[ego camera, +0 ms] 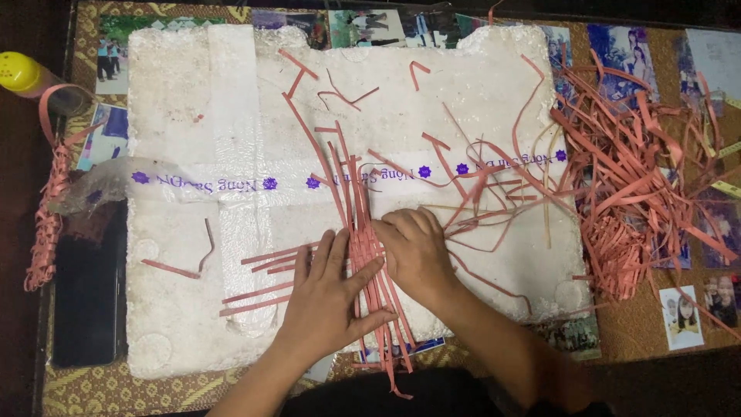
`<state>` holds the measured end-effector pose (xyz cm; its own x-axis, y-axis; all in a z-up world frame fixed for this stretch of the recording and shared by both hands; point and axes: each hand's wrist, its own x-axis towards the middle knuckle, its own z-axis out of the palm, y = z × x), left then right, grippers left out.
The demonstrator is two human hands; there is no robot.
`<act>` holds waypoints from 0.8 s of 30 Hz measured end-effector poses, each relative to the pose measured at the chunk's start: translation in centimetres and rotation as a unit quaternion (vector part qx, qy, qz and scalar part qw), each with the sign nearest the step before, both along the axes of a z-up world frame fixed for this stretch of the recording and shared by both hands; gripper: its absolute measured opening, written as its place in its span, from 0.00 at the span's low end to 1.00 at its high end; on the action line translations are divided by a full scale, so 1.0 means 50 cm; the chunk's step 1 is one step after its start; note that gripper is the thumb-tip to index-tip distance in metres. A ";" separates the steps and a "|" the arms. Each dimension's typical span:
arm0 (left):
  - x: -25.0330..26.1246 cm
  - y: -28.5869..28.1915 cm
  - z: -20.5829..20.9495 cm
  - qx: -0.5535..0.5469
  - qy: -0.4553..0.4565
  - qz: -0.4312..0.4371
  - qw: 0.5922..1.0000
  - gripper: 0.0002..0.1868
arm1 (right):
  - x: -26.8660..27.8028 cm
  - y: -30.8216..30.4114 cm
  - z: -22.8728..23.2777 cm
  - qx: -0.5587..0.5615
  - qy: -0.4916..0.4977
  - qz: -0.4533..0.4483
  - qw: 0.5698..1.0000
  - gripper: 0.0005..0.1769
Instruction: Weaving thin pink plastic strips together on a foam base to create a woven structure.
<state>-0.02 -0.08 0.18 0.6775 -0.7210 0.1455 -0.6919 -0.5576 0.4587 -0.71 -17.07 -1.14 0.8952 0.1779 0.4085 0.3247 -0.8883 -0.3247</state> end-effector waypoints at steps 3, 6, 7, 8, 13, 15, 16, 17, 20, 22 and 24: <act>0.000 0.001 0.002 0.002 0.012 -0.002 1.000 0.33 | -0.007 0.003 -0.009 -0.026 -0.031 -0.012 0.999 0.20; 0.002 -0.001 0.005 0.007 0.011 -0.001 1.000 0.33 | -0.009 0.001 -0.014 -0.053 -0.033 -0.027 0.998 0.19; -0.001 -0.001 0.004 0.006 0.003 0.005 1.000 0.33 | -0.011 0.002 -0.016 -0.059 -0.036 -0.032 0.997 0.19; -0.001 -0.001 0.004 0.004 0.003 0.006 1.000 0.33 | -0.013 0.005 -0.013 -0.061 -0.037 -0.031 0.997 0.19; 0.000 0.000 0.004 0.010 0.022 0.001 1.000 0.33 | -0.011 0.011 -0.005 -0.100 -0.063 -0.062 0.991 0.17; 0.001 0.000 0.006 0.013 0.021 0.000 1.000 0.33 | -0.009 0.011 -0.006 -0.095 -0.059 -0.052 0.992 0.15; 0.001 -0.001 0.007 0.015 0.019 0.000 1.000 0.33 | -0.008 0.011 -0.006 -0.091 -0.055 -0.042 0.993 0.13; 0.001 -0.001 0.006 0.015 0.019 0.001 1.000 0.33 | -0.008 0.011 -0.005 -0.091 -0.055 -0.041 0.993 0.13; 0.001 -0.001 0.005 0.013 0.009 0.003 1.000 0.33 | -0.009 0.011 -0.003 -0.046 -0.027 -0.024 0.998 0.13; 0.002 -0.003 0.005 0.014 -0.012 0.005 1.000 0.32 | -0.008 0.010 -0.006 0.001 -0.019 -0.004 1.000 0.10; 0.003 -0.004 0.004 0.012 -0.014 0.004 1.000 0.32 | -0.007 0.010 -0.007 -0.007 -0.021 -0.007 1.000 0.09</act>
<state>0.12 -0.26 0.35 0.6795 -0.7189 0.1465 -0.6994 -0.5743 0.4255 -1.04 -16.58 -1.47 0.8795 0.1720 0.4437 0.3260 -0.8970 -0.2984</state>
